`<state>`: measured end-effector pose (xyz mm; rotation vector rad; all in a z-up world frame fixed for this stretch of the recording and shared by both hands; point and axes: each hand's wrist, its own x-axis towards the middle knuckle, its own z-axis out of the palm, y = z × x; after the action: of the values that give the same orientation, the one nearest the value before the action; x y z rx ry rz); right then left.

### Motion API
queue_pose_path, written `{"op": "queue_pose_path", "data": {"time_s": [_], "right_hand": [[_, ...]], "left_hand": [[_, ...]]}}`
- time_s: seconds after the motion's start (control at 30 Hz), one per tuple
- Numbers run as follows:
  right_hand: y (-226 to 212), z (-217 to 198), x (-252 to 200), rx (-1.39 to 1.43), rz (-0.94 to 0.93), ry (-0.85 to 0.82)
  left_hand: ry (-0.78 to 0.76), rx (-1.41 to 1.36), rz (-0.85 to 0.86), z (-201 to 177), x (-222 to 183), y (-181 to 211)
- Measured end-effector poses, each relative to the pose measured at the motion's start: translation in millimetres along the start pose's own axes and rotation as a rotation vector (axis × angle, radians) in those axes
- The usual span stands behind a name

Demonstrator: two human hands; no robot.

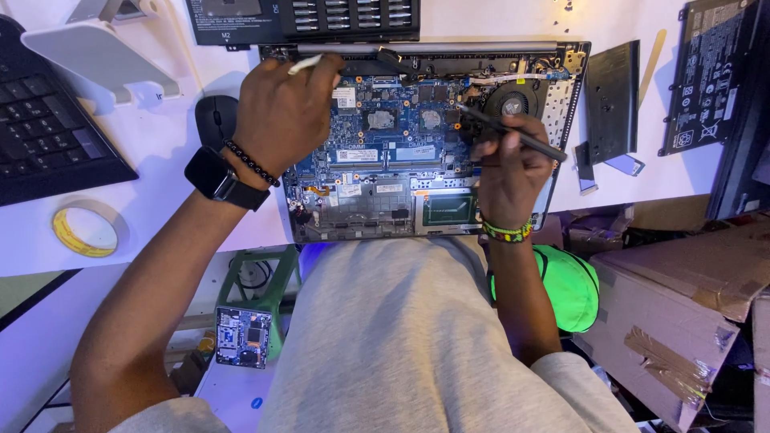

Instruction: The person works on a disassembled laptop on a white workbench, using a screwdriver and a black pry tool to loosen and remove components from the exposed motherboard. They handle small screws and parts, reposition the laptop chassis, and press components into place on the board.

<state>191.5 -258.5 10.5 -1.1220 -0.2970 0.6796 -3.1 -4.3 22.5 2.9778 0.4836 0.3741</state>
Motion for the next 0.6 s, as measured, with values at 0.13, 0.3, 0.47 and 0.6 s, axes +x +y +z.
{"op": "queue_pose_path", "data": {"time_s": [0.13, 0.3, 0.47, 0.6], "right_hand": [[-22, -39, -2, 0.005, -0.009, 0.02], [-32, -63, -6, -0.07, -0.004, 0.16], [-26, -69, -14, -0.121, -0.013, 0.131], [-21, -62, -20, -0.558, -0.28, 0.058]], "left_hand": [[-0.074, 0.096, 0.104, 1, -7, -2], [-0.075, -0.133, 0.061, 0, -1, -16], [-0.229, -0.334, -0.069, -14, 4, -14], [-0.138, -0.254, -0.13, -25, -1, -16]]}}
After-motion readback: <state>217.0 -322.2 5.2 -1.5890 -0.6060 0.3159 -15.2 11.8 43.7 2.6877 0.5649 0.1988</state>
